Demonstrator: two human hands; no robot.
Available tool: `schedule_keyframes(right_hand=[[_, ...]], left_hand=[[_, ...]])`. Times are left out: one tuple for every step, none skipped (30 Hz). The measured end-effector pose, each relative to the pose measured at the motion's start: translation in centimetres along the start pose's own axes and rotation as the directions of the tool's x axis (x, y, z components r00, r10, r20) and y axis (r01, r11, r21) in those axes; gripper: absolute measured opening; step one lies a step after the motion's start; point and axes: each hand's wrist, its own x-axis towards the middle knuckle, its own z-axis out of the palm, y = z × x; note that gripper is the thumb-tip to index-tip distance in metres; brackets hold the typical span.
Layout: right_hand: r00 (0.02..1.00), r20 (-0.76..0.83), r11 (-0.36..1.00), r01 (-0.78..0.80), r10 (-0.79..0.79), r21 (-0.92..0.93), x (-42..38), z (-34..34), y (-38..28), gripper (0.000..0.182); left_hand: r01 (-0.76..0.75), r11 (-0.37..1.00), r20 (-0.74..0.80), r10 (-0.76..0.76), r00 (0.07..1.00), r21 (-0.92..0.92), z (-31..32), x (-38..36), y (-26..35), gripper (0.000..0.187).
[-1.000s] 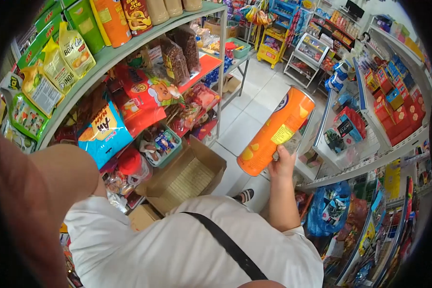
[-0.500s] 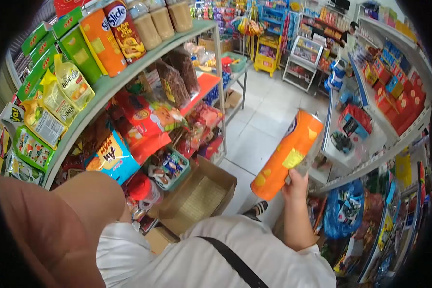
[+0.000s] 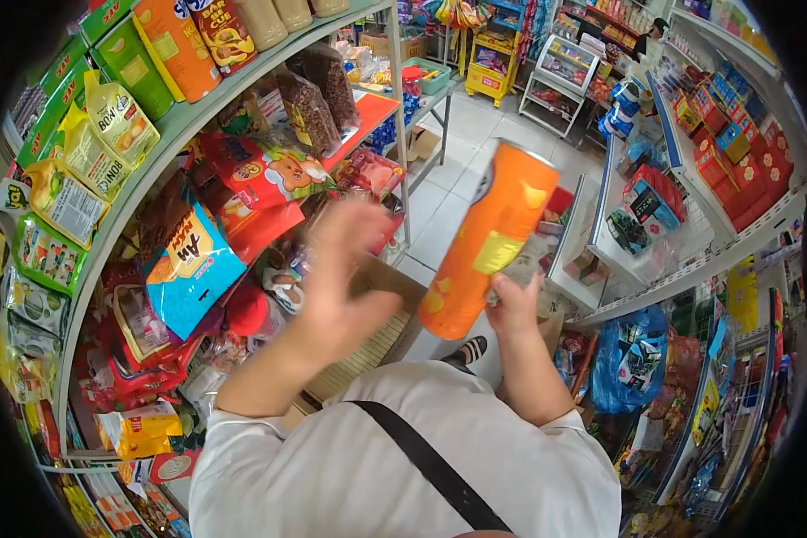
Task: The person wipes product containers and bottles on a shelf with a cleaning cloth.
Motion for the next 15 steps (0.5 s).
schedule_keyframes(right_hand=[[1.000, 0.007, 0.999, -0.023, 0.024, -0.040, -0.2, 0.6, 0.4, 0.070], [0.999, 0.014, 0.996, -0.047, 0.048, -0.081, -0.5, 1.3, 0.8, 0.075], [0.998, 0.050, 0.993, -0.020, 0.026, -0.115, -0.8, 2.4, 1.3, 0.076], [0.996, 0.090, 0.989, 0.011, 0.003, -0.147, -1.1, 3.7, 1.8, 0.076], [0.986, 0.165, 0.976, 0.050, -0.015, -0.212, -1.3, 4.0, 2.5, 0.076], [0.971, 0.239, 0.958, 0.098, -0.032, -0.270, -1.6, 4.2, 3.3, 0.077], [0.939, 0.343, 0.921, 0.161, -0.032, -0.354, -1.7, 3.3, 5.1, 0.077], [0.898, 0.439, 0.875, 0.227, -0.018, -0.428, -1.9, 2.5, 6.3, 0.077], [0.888, 0.459, 0.826, 0.258, 0.001, -0.501, -2.0, 2.6, 6.2, 0.077], [0.907, 0.420, 0.888, 0.218, -0.030, -0.406, -1.8, 3.0, 6.1, 0.076], [0.924, 0.378, 0.936, 0.180, -0.056, -0.301, -1.5, 3.6, 5.8, 0.075], [0.941, 0.330, 0.971, 0.143, -0.074, -0.190, -1.3, 4.3, 5.3, 0.074], [0.969, 0.226, 0.977, 0.139, -0.100, -0.165, -0.4, 4.7, 4.2, 0.072], [0.986, 0.116, 0.981, 0.138, -0.122, -0.138, 1.0, 4.6, 2.6, 0.071], [0.990, 0.004, 0.984, 0.139, -0.139, -0.113, 2.0, 4.5, 1.3, 0.070]], left_hand=[[0.146, 0.973, 0.170, -0.177, 0.969, 0.179, 2.1, -0.6, -1.6, 0.084], [0.282, 0.957, 0.266, -0.256, 0.930, -0.066, 4.0, -2.1, -4.4, 0.087], [0.226, 0.958, 0.202, -0.189, 0.961, -0.179, 5.2, -1.9, -3.8, 0.079], [0.249, 0.930, 0.111, -0.227, 0.968, -0.269, 5.4, -2.2, -4.5, 0.075], [0.260, 0.896, 0.024, -0.270, 0.963, -0.360, 5.5, -2.6, -5.9, 0.072], [0.260, 0.855, -0.056, -0.318, 0.946, -0.449, 5.4, -2.7, -6.8, 0.068], [0.251, 0.839, -0.125, -0.349, 0.929, -0.482, 4.8, -2.3, -6.5, 0.060], [0.212, 0.761, -0.108, -0.347, 0.932, -0.613, 4.0, -1.5, -5.7, 0.061], [0.202, 0.771, -0.117, -0.336, 0.935, -0.604, 3.8, -1.6, -6.0, 0.061], [0.190, 0.782, -0.126, -0.323, 0.938, -0.593, 3.7, -1.7, -6.3, 0.062], [0.216, 0.797, -0.093, -0.322, 0.942, -0.564, 3.8, -1.9, -6.1, 0.064], [0.244, 0.810, -0.060, -0.324, 0.944, -0.533, 4.3, -2.5, -5.9, 0.066], [0.272, 0.822, -0.026, -0.328, 0.944, -0.500, 4.8, -3.2, -5.6, 0.069], [0.344, 0.748, 0.087, -0.362, 0.928, -0.567, 5.5, -4.2, -5.6, 0.071], [0.420, 0.663, 0.201, -0.383, 0.902, -0.619, 6.4, -5.5, -5.8, 0.073]])
